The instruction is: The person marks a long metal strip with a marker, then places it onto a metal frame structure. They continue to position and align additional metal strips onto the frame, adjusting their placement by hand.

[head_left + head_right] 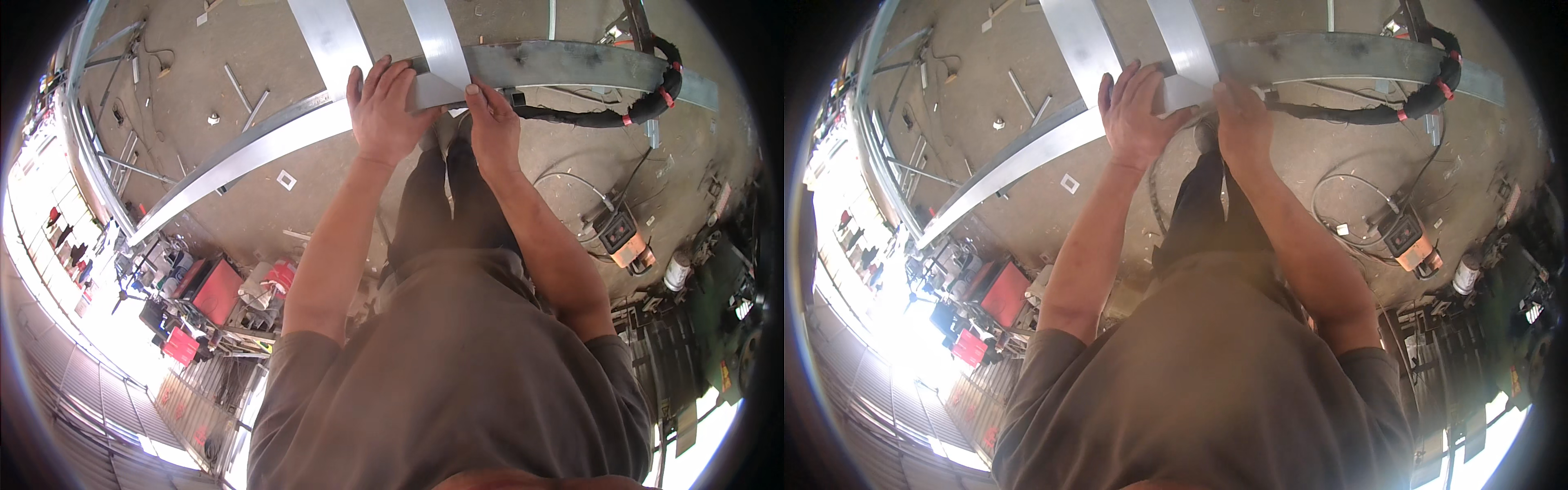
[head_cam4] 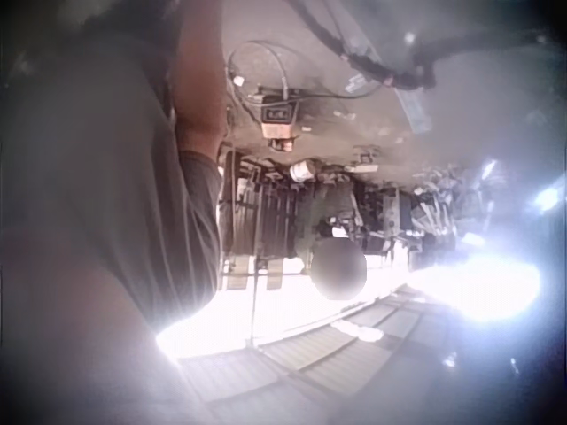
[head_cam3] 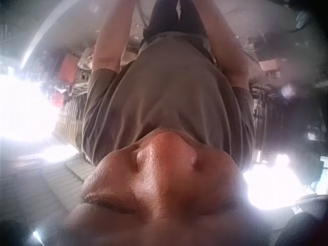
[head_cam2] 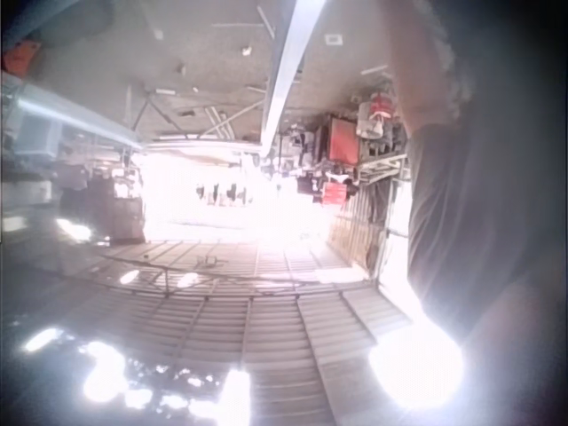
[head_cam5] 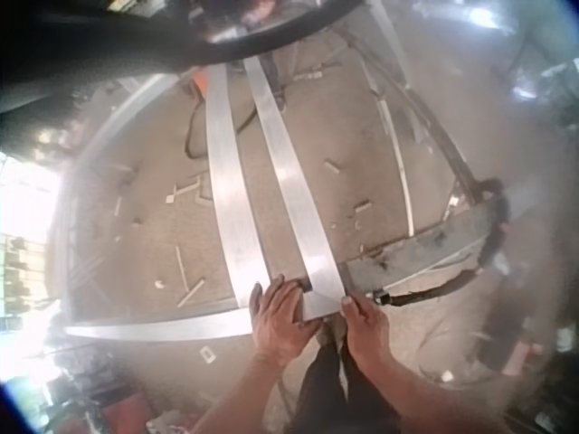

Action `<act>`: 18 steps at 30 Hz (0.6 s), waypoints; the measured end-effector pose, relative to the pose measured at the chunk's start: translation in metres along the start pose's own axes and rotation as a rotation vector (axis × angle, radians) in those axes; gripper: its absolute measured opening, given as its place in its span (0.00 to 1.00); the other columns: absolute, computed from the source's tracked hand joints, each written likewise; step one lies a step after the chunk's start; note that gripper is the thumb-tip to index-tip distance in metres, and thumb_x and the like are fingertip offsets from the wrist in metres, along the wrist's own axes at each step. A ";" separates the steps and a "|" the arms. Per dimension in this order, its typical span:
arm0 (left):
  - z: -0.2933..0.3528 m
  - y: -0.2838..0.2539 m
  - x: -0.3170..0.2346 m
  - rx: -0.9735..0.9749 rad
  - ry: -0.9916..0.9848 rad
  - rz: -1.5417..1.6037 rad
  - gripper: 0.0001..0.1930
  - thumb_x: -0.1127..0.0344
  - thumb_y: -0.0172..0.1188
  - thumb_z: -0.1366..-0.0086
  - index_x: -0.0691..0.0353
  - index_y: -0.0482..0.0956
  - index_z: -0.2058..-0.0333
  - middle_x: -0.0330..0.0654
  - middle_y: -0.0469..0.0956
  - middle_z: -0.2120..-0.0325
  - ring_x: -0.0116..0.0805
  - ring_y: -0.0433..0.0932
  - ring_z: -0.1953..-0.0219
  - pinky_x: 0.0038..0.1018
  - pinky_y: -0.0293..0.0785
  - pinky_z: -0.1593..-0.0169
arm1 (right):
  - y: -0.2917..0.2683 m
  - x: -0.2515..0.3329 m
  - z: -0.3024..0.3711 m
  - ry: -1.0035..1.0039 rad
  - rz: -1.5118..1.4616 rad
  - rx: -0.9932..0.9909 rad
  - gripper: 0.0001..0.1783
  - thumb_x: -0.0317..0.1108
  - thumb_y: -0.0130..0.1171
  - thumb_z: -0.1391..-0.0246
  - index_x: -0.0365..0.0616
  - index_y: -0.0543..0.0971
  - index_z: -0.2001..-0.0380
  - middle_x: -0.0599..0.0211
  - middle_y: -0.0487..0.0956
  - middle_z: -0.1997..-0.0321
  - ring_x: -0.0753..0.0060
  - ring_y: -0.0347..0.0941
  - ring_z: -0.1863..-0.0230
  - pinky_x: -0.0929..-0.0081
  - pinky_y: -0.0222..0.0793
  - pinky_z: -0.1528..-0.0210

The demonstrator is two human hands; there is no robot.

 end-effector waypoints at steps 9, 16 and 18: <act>0.001 -0.003 -0.004 -0.011 0.007 -0.008 0.38 0.44 0.81 0.54 0.56 0.82 0.46 0.35 0.82 0.45 0.40 0.73 0.33 0.53 0.50 0.23 | 0.000 0.004 0.009 0.138 -0.022 0.043 0.25 0.43 0.59 0.27 0.37 0.80 0.37 0.63 0.83 0.44 0.74 0.75 0.43 0.75 0.67 0.38; -0.003 -0.013 -0.009 -0.002 0.018 0.013 0.37 0.41 0.77 0.48 0.54 0.81 0.43 0.34 0.81 0.44 0.39 0.74 0.34 0.54 0.52 0.24 | 0.001 -0.002 0.013 0.146 -0.017 0.138 0.28 0.44 0.55 0.24 0.39 0.73 0.29 0.67 0.81 0.39 0.76 0.74 0.36 0.72 0.66 0.31; -0.002 -0.014 -0.008 -0.017 0.034 0.032 0.37 0.41 0.76 0.47 0.54 0.80 0.42 0.34 0.81 0.43 0.38 0.74 0.34 0.54 0.52 0.24 | 0.000 -0.008 0.013 0.144 -0.007 0.141 0.29 0.45 0.56 0.24 0.40 0.73 0.29 0.67 0.81 0.39 0.75 0.74 0.37 0.70 0.67 0.31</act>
Point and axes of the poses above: each hand's wrist, its own z-axis away from the middle knuckle, its own y-axis out of the palm, x = y × z, the point moved 10 cm from there along -z, towards the middle knuckle
